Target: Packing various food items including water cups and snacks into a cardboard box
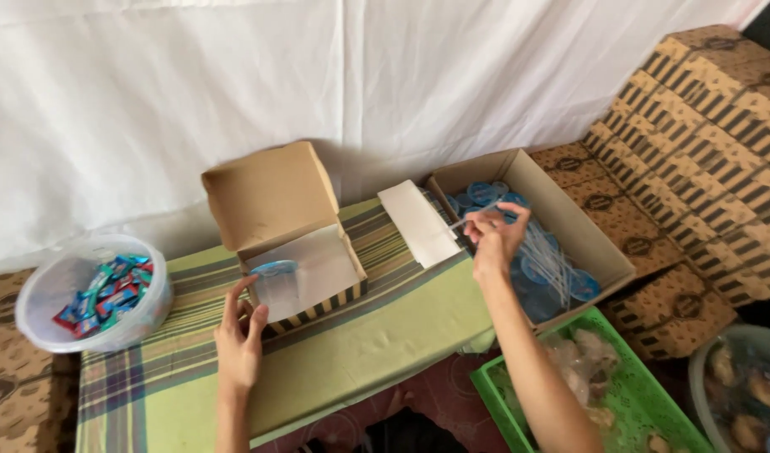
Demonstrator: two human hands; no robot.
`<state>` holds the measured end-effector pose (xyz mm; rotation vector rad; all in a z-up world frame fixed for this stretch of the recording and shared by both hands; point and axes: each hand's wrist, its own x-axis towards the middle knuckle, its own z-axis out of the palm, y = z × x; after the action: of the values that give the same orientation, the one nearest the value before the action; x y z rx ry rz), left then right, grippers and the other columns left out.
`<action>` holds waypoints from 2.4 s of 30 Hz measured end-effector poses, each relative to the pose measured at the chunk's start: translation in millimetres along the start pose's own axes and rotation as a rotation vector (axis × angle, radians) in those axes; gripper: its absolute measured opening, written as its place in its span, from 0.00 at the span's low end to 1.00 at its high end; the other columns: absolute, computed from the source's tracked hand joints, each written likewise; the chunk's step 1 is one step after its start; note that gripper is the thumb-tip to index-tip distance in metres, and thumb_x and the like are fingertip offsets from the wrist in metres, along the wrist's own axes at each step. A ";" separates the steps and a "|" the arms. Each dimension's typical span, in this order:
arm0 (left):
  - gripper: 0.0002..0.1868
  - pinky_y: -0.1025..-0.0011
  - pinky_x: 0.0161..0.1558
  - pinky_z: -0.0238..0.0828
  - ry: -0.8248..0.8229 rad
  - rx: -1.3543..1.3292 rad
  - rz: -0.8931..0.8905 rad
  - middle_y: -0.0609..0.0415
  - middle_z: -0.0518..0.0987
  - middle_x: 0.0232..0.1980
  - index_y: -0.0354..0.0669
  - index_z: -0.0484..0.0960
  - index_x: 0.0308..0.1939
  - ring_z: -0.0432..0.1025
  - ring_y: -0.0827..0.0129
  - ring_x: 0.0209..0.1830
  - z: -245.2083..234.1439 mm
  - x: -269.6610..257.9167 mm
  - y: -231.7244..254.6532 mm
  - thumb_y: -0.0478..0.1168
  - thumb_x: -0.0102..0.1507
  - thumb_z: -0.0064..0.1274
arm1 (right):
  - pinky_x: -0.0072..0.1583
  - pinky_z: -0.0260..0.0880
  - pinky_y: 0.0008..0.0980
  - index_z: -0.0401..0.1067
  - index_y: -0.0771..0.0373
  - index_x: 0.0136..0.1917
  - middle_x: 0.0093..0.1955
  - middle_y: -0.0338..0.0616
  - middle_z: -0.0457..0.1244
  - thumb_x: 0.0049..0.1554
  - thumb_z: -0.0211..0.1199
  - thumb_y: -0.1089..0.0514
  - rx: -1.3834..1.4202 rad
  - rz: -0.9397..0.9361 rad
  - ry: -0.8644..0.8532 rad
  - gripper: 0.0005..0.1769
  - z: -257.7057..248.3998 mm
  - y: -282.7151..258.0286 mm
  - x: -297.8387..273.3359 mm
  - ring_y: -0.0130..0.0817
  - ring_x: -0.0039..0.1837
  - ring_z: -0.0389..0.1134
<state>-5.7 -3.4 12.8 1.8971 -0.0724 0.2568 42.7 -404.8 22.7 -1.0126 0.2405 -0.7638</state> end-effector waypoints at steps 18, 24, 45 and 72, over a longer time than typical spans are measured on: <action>0.25 0.68 0.29 0.69 -0.071 -0.070 0.012 0.53 0.70 0.25 0.60 0.72 0.69 0.69 0.63 0.18 -9.4 5.2 -31.0 0.45 0.66 0.48 | 0.41 0.77 0.30 0.64 0.69 0.56 0.42 0.60 0.69 0.61 0.56 0.73 -0.484 -0.306 -0.717 0.11 181.9 58.3 -107.9 0.43 0.40 0.75; 0.25 0.69 0.30 0.69 -0.065 -0.073 -0.014 0.56 0.69 0.25 0.62 0.73 0.69 0.69 0.66 0.19 -10.9 4.1 -27.6 0.46 0.66 0.48 | 0.34 0.73 0.28 0.73 0.65 0.45 0.37 0.53 0.71 0.61 0.58 0.69 -0.672 -0.154 -0.897 0.05 191.8 67.9 -104.4 0.37 0.34 0.75; 0.25 0.66 0.31 0.68 -0.098 -0.067 -0.014 0.53 0.69 0.25 0.62 0.72 0.69 0.68 0.63 0.19 -12.1 5.3 -29.4 0.45 0.66 0.46 | 0.55 0.75 0.49 0.74 0.62 0.57 0.49 0.63 0.69 0.53 0.58 0.75 -1.065 -0.267 -1.055 0.19 185.3 37.3 -90.2 0.60 0.54 0.73; 0.29 0.72 0.24 0.43 -0.086 -0.083 -0.069 0.49 0.69 0.32 0.48 0.65 0.75 0.51 0.71 0.22 -2.2 2.4 -31.1 0.32 0.68 0.40 | 0.49 0.64 0.26 0.73 0.67 0.54 0.42 0.41 0.66 0.50 0.51 0.76 -0.695 0.153 -1.025 0.20 -40.5 -94.0 -38.2 0.27 0.44 0.63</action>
<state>1.8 9.4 -14.8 1.8241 -0.0744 0.1233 -49.2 -434.7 73.6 -1.8877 -0.3344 0.0735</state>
